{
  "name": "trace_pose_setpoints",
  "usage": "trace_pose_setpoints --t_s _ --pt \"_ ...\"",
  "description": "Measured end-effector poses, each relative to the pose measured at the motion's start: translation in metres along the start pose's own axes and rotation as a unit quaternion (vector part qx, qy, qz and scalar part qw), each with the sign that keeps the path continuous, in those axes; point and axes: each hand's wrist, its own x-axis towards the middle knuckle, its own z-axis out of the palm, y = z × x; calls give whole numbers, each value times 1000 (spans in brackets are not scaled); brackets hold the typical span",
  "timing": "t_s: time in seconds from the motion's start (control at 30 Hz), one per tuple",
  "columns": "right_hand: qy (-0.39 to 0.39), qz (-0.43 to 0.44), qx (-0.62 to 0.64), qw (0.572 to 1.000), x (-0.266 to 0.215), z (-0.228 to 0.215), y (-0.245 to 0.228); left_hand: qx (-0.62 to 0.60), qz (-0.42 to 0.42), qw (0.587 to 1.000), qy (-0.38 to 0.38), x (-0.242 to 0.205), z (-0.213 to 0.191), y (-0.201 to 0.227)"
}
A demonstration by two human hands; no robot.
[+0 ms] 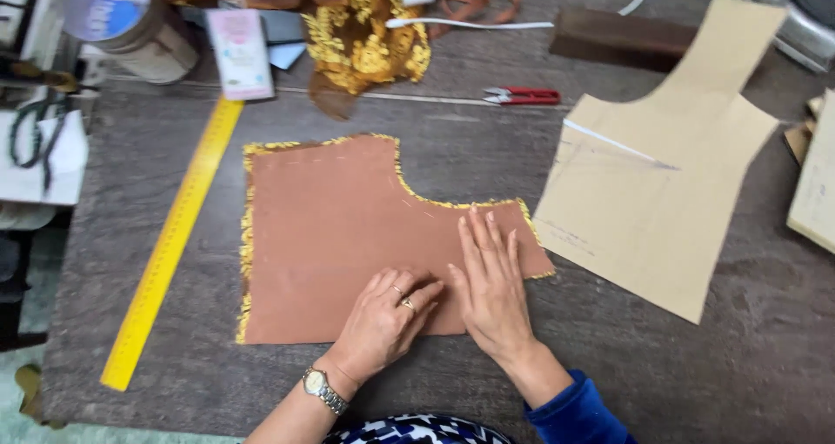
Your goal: The person aligns a brown fabric piece with a gold trim against a paper pattern on a work table. They smooth the fabric and pattern, then lift the pattern to compare the edges and markings with the fabric piece.
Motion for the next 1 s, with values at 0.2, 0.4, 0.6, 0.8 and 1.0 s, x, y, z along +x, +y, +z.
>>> trace_pose_setpoints --t_s 0.2,0.4,0.6,0.8,1.0 --pt "-61 -22 -146 987 18 33 -7 107 -120 987 15 -27 0 -19" --pt "-44 -53 -223 972 14 57 2 184 -170 967 -47 -31 10 -19" --pt "-39 -41 -241 969 13 58 -3 268 -169 947 -51 -41 13 -18" --pt "-37 -37 -234 971 13 59 -3 292 -185 938 -38 -52 2 -31" --pt "-25 -42 -240 970 13 60 -4 398 -220 890 -29 -67 -22 -62"
